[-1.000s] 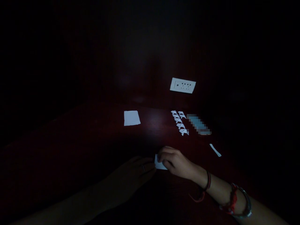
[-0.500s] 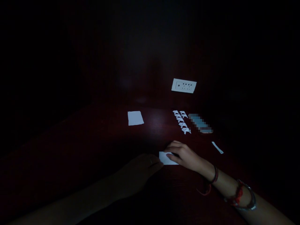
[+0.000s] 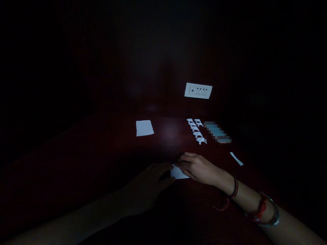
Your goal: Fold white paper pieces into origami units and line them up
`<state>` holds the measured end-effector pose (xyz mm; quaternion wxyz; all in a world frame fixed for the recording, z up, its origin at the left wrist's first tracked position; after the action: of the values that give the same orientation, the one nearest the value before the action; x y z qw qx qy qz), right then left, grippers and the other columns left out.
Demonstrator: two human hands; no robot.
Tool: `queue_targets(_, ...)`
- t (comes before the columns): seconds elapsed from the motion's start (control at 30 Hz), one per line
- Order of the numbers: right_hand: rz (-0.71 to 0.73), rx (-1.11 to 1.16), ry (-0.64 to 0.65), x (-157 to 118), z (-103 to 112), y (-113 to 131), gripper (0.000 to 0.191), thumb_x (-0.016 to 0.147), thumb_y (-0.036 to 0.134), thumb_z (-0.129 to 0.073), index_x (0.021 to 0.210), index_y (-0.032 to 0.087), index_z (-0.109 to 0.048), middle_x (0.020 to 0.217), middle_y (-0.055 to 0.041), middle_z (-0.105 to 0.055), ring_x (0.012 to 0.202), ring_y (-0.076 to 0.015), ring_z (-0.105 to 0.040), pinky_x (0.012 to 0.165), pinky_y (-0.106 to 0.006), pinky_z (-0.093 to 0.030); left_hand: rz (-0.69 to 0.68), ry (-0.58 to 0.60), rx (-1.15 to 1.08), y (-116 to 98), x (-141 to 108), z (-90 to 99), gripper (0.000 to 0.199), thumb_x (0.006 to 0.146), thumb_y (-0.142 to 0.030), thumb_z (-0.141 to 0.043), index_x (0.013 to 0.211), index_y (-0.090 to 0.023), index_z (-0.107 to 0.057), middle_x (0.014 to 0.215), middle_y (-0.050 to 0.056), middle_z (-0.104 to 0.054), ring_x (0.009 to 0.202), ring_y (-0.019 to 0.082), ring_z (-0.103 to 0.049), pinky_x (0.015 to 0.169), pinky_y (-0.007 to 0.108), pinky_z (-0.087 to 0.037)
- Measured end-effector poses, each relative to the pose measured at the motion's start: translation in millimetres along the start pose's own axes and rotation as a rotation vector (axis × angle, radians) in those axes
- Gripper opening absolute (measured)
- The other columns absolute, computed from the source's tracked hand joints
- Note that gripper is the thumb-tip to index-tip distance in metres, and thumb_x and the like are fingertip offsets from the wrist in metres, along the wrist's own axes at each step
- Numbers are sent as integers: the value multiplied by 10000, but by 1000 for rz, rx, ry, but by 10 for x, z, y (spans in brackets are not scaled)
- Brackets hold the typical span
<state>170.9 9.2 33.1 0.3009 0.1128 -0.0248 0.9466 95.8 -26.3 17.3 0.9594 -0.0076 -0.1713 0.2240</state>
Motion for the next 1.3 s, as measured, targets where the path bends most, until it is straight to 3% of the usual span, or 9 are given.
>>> queue_targets(0.2, 38, 44, -21, -25, 2, -16, 234, 818, 131, -395, 990, 148, -552, 880, -60, -533, 846, -140, -473, 769, -275, -410, 43, 37, 11, 92, -41, -61, 586, 724, -52, -422, 1275, -168, -258, 1302, 78, -305, 1178, 241, -250, 945, 426, -266)
queue_targets(0.37, 39, 41, -24, -39, 5, -20, 242, 812, 127, -400, 1010, 147, -537, 880, -66, -530, 852, -147, -467, 764, -289, -407, 33, 19, 59, 106, -76, -106, 553, 720, -47, -421, 1246, -182, -315, 1334, 83, -240, 1203, 262, -200, 935, 444, -267)
queue_targets(0.67, 55, 13, 0, -43, -27, -16, 313, 802, 135, -411, 1099, 190, -494, 926, -68, -503, 882, -163, -438, 766, -311, -387, -10, 60, 81, 58, 33, 34, 487, 701, -89, -457, 1178, -173, -405, 1238, 96, -374, 1114, 270, -332, 909, 432, -281)
queue_targets(1.3, 102, -47, 48, -28, 89, -8, 238, 796, 127, -420, 948, 189, -593, 820, -42, -550, 810, -145, -466, 759, -281, -385, 42, 98, 116, 1, 178, 37, 295, 807, -174, -393, 1092, -139, -463, 1098, 99, -444, 991, 227, -419, 858, 383, -346)
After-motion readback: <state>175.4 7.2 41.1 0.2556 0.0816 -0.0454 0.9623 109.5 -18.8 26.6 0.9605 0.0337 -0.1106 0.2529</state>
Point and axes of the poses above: each hand's wrist, its own x-axis towards the middle knuckle, its own z-axis out of the back of the hand, y = z × x, the point moved 9 cm from there along x, towards the middle knuckle
